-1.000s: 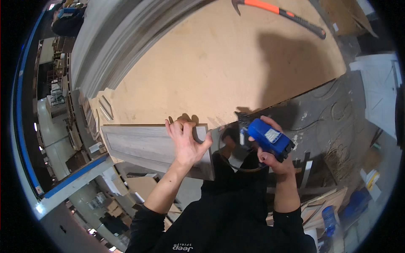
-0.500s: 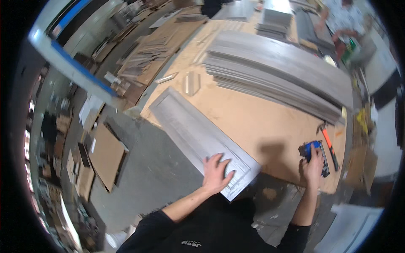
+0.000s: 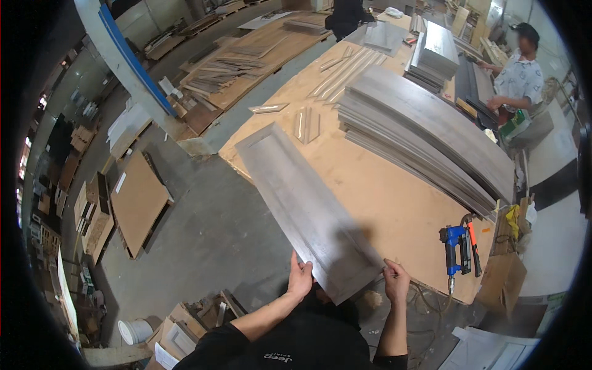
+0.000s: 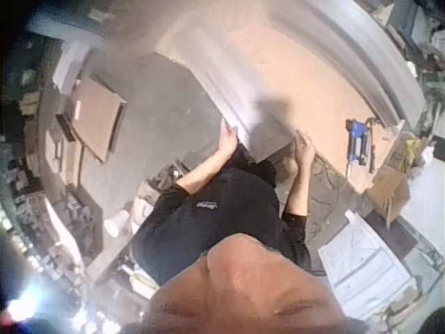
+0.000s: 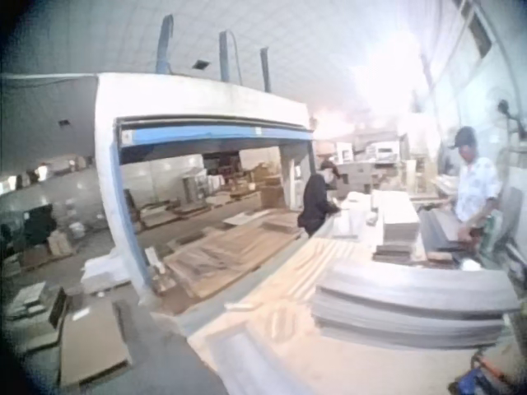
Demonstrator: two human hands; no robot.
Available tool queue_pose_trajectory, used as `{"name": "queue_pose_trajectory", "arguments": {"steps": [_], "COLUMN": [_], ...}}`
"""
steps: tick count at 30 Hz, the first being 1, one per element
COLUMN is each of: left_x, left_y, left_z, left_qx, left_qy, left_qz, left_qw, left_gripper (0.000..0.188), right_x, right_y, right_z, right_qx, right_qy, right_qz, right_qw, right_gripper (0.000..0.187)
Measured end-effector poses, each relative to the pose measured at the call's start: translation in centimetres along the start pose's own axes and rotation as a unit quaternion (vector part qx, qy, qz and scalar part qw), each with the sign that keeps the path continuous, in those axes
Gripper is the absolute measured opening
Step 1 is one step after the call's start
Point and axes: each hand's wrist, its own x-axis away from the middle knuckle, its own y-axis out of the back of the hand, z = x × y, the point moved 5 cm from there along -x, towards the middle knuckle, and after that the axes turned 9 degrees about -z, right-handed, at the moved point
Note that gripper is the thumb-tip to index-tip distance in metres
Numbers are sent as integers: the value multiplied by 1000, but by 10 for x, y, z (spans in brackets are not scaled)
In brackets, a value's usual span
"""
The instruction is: The person assembles wooden panels by fitting wooden trim strips along the edges of the panels by hand and securing them using a pneumatic nail gun and a hammer.
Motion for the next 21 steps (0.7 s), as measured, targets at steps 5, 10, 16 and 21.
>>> {"name": "queue_pose_trajectory", "arguments": {"steps": [5, 10, 16, 21], "left_x": [9, 1, -6, -1], "left_y": [30, 61, 94, 119], "left_z": [-6, 2, 10, 5], "left_qx": [-10, 1, 14, 2], "left_qy": [-1, -21, -89, -56], "left_qz": [22, 2, -11, -21], "left_qw": [1000, 1000, 996, 998], "left_gripper": [77, 73, 68, 65], "right_x": [33, 64, 84, 110], "right_y": [-10, -24, -44, -78], "right_z": [6, 5, 23, 49], "right_qx": [-94, -117, -120, -131], "right_qy": [-71, -127, -176, -270], "right_qz": [4, 32, 115, 208], "right_qw": [993, 984, 970, 931], "right_gripper": [38, 36, 38, 35]}}
